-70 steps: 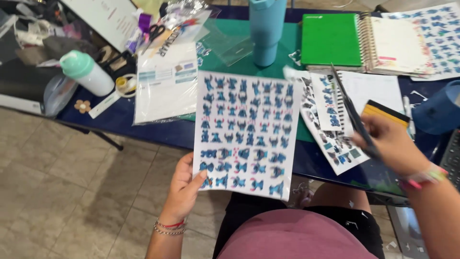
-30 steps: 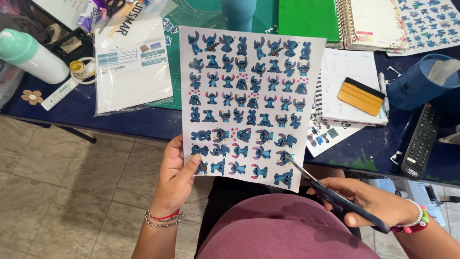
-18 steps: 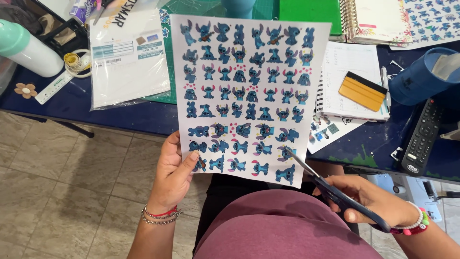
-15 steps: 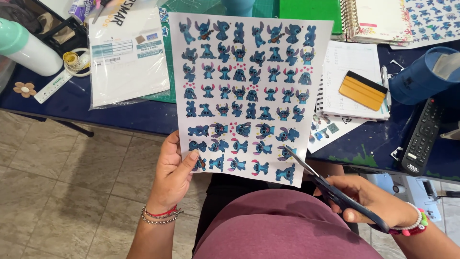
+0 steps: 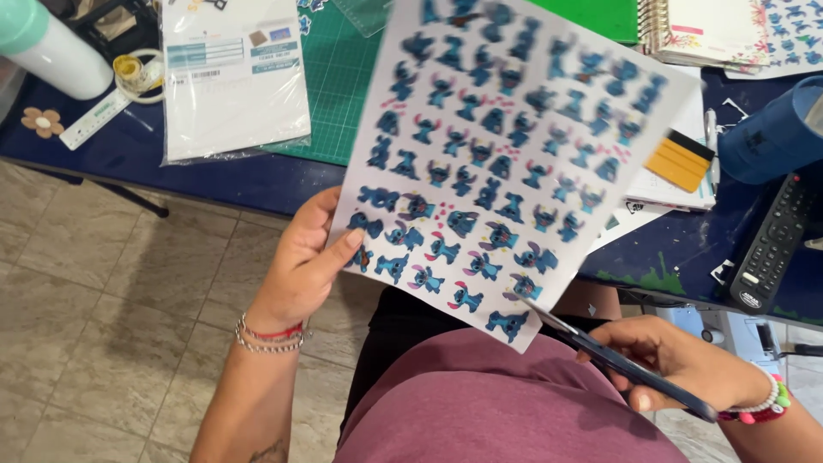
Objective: Cutting out stickers from a printed sheet using scissors
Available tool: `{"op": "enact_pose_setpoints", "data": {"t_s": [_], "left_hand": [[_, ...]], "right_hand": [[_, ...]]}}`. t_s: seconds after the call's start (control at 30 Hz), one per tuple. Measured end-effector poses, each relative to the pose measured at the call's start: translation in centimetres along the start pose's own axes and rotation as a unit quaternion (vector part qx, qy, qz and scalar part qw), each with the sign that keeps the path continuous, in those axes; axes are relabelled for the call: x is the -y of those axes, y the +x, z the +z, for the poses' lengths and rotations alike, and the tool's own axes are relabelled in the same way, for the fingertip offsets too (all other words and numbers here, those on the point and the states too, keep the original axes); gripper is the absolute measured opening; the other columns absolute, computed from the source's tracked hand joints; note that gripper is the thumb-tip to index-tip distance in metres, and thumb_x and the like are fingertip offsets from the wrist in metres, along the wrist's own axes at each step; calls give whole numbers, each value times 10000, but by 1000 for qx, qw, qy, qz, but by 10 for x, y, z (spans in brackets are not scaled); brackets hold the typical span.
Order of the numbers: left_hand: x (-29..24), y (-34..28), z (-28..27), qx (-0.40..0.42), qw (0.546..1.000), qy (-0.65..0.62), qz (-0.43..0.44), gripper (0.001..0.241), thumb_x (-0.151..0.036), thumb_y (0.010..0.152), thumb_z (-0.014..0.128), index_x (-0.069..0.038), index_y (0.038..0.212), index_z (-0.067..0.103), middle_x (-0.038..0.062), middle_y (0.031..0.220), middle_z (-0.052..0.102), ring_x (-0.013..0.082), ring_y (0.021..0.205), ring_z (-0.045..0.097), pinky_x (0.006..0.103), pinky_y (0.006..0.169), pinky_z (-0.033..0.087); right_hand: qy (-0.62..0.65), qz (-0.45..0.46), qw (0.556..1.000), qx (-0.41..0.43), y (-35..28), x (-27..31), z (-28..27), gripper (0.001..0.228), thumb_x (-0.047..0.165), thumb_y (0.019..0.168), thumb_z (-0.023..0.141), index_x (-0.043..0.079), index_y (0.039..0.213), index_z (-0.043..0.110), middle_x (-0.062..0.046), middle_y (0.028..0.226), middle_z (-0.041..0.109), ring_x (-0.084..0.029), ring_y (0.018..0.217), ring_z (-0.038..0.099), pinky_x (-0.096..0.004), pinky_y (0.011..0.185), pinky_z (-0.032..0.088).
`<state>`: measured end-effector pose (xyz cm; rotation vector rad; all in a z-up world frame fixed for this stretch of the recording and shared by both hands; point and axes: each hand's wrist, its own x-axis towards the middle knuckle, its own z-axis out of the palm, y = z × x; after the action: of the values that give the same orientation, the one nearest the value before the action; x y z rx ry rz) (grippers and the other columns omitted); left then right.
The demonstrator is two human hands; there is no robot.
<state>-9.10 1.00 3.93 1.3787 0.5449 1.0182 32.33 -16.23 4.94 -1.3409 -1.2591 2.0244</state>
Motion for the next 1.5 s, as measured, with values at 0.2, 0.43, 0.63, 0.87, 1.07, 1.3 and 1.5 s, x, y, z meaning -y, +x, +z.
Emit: {"op": "enact_pose_setpoints", "data": {"t_s": [0.2, 0.43, 0.63, 0.87, 1.07, 1.3, 1.5], "left_hand": [[-22, 25, 4, 60, 994, 91, 24, 441, -203, 1057, 583, -49, 1463, 511, 68, 1415, 606, 154, 1266, 589, 346, 1106, 493], [-26, 39, 7, 96, 993, 66, -8, 439, -143, 1059, 561, -50, 1485, 510, -1, 1317, 640, 88, 1115, 594, 274, 1003, 503], [-26, 45, 7, 130, 990, 46, -32, 448, -153, 1074, 547, -63, 1509, 491, -14, 1234, 663, 57, 930, 597, 228, 799, 529], [-20, 44, 8, 135, 990, 28, -39, 443, -90, 1076, 539, -50, 1514, 484, -16, 1216, 645, 49, 845, 541, 205, 752, 504], [-18, 36, 8, 120, 992, 38, -22, 441, -135, 1076, 537, -45, 1505, 486, 2, 1289, 636, 71, 1001, 585, 238, 870, 523], [-14, 22, 5, 58, 995, 74, 18, 426, -133, 1075, 541, -47, 1490, 498, 13, 1361, 632, 101, 1173, 606, 283, 1060, 514], [-8, 18, 5, 43, 997, 61, 11, 447, -136, 1073, 547, -39, 1504, 477, 18, 1341, 639, 97, 1151, 602, 278, 1044, 509]], "right_hand": [[-89, 53, 995, 2, -3, 3, -4, 855, 679, 520, 887, -12, 1023, 910, -99, 659, 698, -182, 535, 557, -331, 480, 374], [-107, 75, 991, 11, -4, 2, -9, 871, 661, 516, 902, 7, 1090, 906, -109, 688, 747, -182, 533, 614, -312, 454, 430], [-110, 95, 989, 37, -1, 14, -6, 842, 615, 545, 936, 13, 1133, 907, -97, 905, 841, -188, 678, 764, -299, 542, 581], [-186, 36, 980, 66, 3, 26, -7, 861, 787, 611, 843, 93, 1117, 911, -40, 951, 910, -167, 754, 813, -318, 651, 643], [-133, 55, 987, 78, 3, 22, -10, 846, 684, 608, 905, -1, 1104, 921, -62, 830, 867, -165, 665, 733, -312, 562, 562], [-98, 22, 994, 43, 2, -13, -19, 761, 565, 606, 961, -50, 1052, 922, -69, 654, 728, -155, 542, 598, -306, 452, 400], [-37, 34, 998, 48, 5, -16, -15, 701, 514, 617, 973, -68, 997, 883, -93, 706, 727, -155, 545, 572, -290, 452, 369]]}}
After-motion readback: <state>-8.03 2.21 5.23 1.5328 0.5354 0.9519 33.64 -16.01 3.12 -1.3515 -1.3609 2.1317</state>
